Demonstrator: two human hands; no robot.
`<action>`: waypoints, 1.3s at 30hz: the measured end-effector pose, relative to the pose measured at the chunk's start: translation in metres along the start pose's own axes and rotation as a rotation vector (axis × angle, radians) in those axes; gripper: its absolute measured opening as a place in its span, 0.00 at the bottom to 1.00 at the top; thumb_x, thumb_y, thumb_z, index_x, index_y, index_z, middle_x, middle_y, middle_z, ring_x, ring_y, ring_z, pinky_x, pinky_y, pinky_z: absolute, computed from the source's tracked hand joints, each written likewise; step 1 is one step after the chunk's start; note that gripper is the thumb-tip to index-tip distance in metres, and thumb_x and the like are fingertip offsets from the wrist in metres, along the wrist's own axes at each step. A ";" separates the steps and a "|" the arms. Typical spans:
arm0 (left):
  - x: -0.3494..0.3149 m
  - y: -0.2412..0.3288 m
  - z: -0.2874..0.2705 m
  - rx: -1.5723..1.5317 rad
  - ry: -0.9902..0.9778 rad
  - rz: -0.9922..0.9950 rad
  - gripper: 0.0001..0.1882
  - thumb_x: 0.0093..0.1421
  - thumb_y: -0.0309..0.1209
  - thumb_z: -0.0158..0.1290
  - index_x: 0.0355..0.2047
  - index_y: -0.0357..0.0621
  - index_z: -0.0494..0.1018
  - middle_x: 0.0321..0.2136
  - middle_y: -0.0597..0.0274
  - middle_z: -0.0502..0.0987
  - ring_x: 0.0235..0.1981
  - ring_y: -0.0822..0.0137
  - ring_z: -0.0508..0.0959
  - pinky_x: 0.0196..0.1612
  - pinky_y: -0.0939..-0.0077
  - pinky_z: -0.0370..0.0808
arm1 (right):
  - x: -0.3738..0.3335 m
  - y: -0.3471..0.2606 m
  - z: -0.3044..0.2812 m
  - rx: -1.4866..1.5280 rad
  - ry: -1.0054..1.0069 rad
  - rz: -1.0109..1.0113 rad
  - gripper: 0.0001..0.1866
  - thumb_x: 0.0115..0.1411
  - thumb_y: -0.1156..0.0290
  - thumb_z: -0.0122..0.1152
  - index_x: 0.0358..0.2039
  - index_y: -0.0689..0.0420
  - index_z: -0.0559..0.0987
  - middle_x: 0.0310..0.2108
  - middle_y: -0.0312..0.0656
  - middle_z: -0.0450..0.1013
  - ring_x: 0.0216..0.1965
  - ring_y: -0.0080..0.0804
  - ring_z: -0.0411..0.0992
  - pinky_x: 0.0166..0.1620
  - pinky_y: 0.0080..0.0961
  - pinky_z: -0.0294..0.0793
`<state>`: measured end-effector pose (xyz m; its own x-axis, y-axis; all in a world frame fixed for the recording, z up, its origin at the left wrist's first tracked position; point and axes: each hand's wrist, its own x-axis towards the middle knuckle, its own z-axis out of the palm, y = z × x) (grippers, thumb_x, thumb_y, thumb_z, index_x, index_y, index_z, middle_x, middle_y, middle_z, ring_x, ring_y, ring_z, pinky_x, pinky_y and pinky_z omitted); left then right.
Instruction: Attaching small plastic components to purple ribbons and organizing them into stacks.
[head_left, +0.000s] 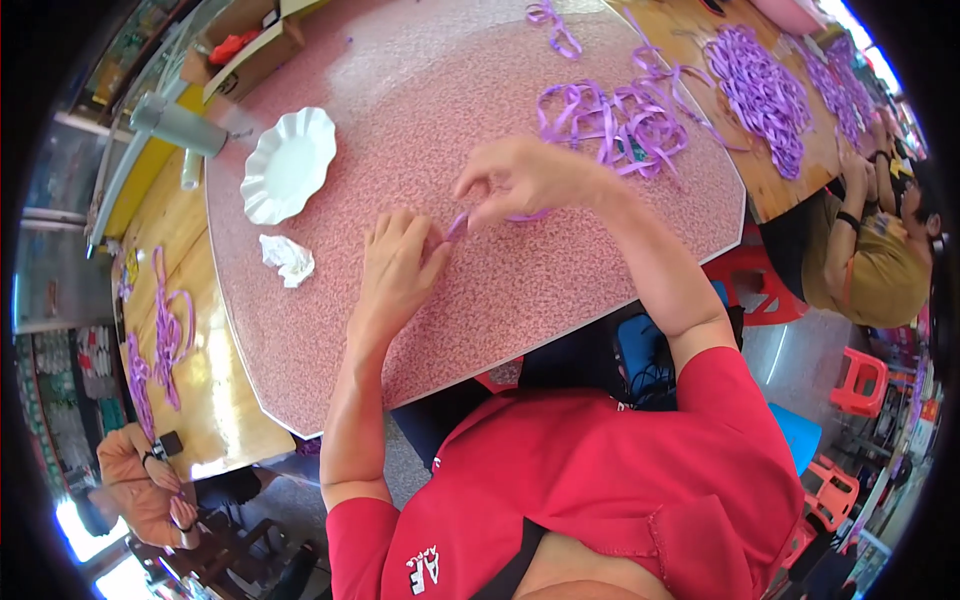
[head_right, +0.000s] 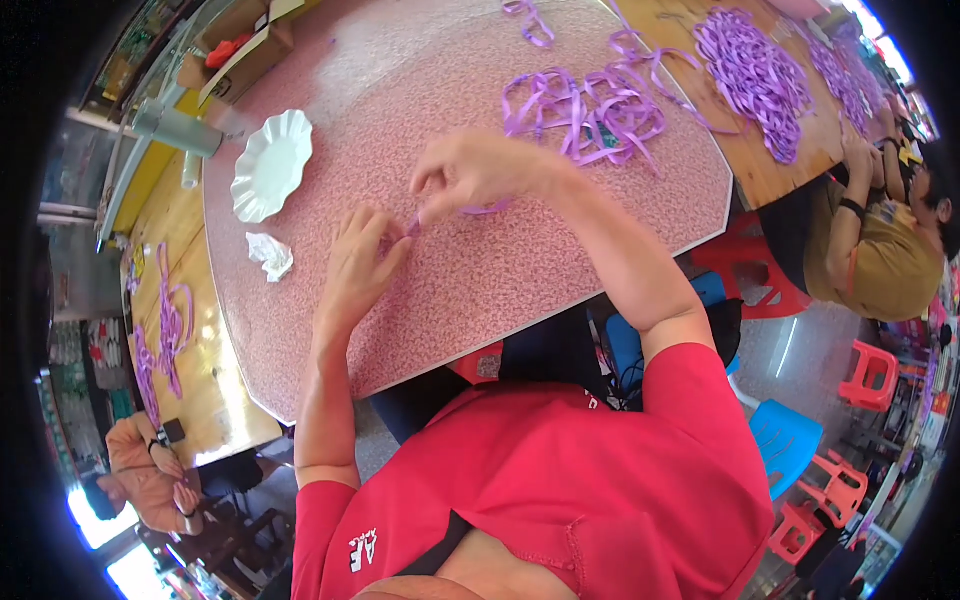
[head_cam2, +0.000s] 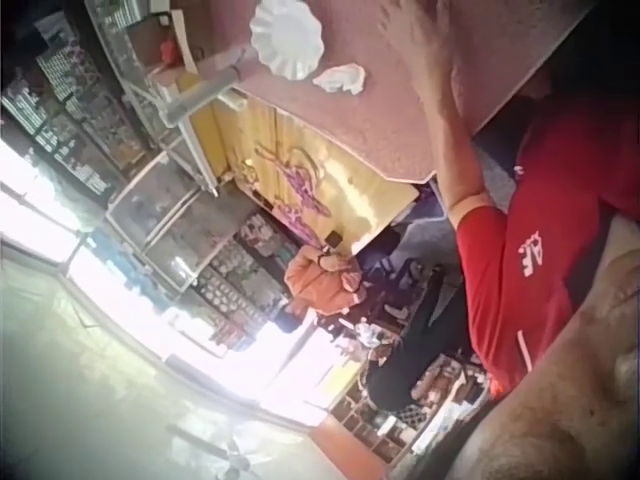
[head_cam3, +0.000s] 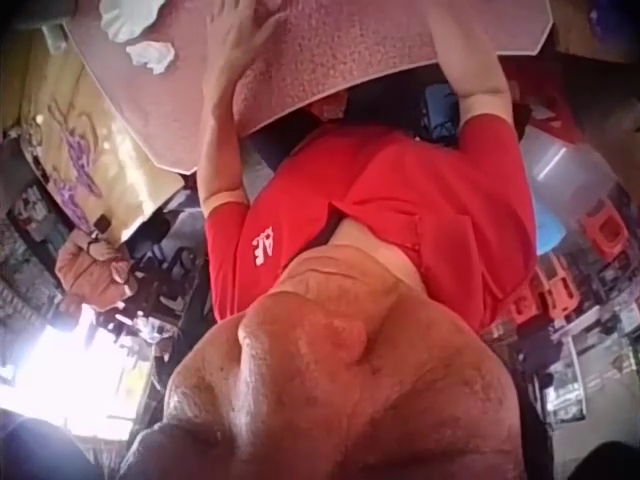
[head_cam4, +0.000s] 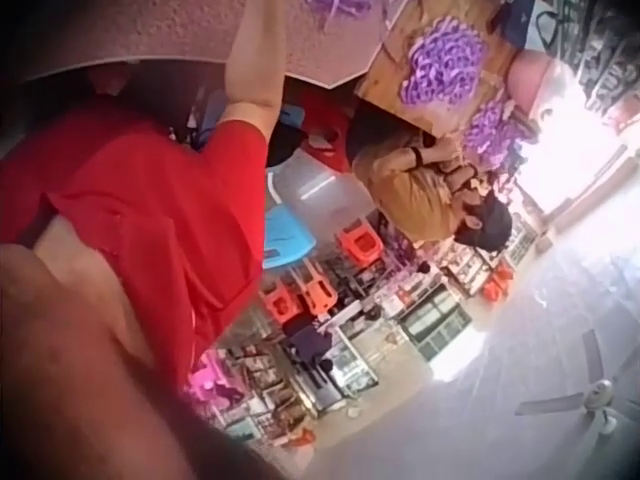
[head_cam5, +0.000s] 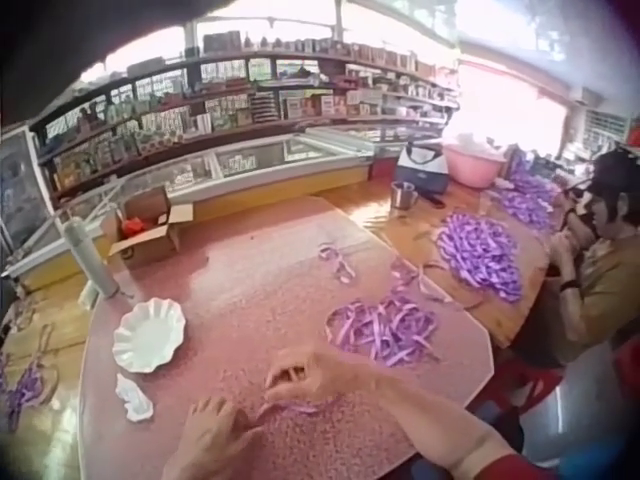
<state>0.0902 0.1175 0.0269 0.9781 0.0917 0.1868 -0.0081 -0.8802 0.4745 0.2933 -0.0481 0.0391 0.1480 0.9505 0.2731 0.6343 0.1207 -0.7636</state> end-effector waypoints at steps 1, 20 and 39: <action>-0.001 -0.003 -0.001 -0.003 -0.007 0.017 0.10 0.57 0.33 0.60 0.34 0.40 0.73 0.36 0.55 0.72 0.44 0.52 0.71 0.48 0.59 0.66 | -0.001 -0.003 0.015 -0.199 -0.058 -0.024 0.08 0.61 0.67 0.64 0.38 0.56 0.83 0.35 0.38 0.78 0.33 0.23 0.74 0.33 0.22 0.71; 0.047 -0.003 -0.026 -1.086 -0.180 -0.082 0.14 0.67 0.35 0.55 0.46 0.37 0.77 0.30 0.66 0.79 0.36 0.74 0.77 0.45 0.78 0.71 | -0.026 -0.017 -0.076 1.077 0.471 -0.459 0.11 0.70 0.72 0.49 0.44 0.60 0.79 0.47 0.52 0.77 0.49 0.46 0.77 0.54 0.43 0.77; -0.049 -0.067 -0.086 -0.750 0.002 -0.441 0.08 0.66 0.31 0.55 0.38 0.37 0.76 0.26 0.71 0.74 0.28 0.78 0.72 0.36 0.83 0.69 | -0.078 0.017 -0.130 -0.396 0.492 1.021 0.15 0.65 0.61 0.61 0.43 0.59 0.83 0.31 0.35 0.79 0.33 0.22 0.77 0.35 0.23 0.76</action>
<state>0.0248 0.2115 0.0598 0.9240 0.3534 -0.1462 0.2358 -0.2253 0.9453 0.3910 -0.1574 0.0811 0.9376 0.3349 -0.0939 0.2320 -0.8033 -0.5484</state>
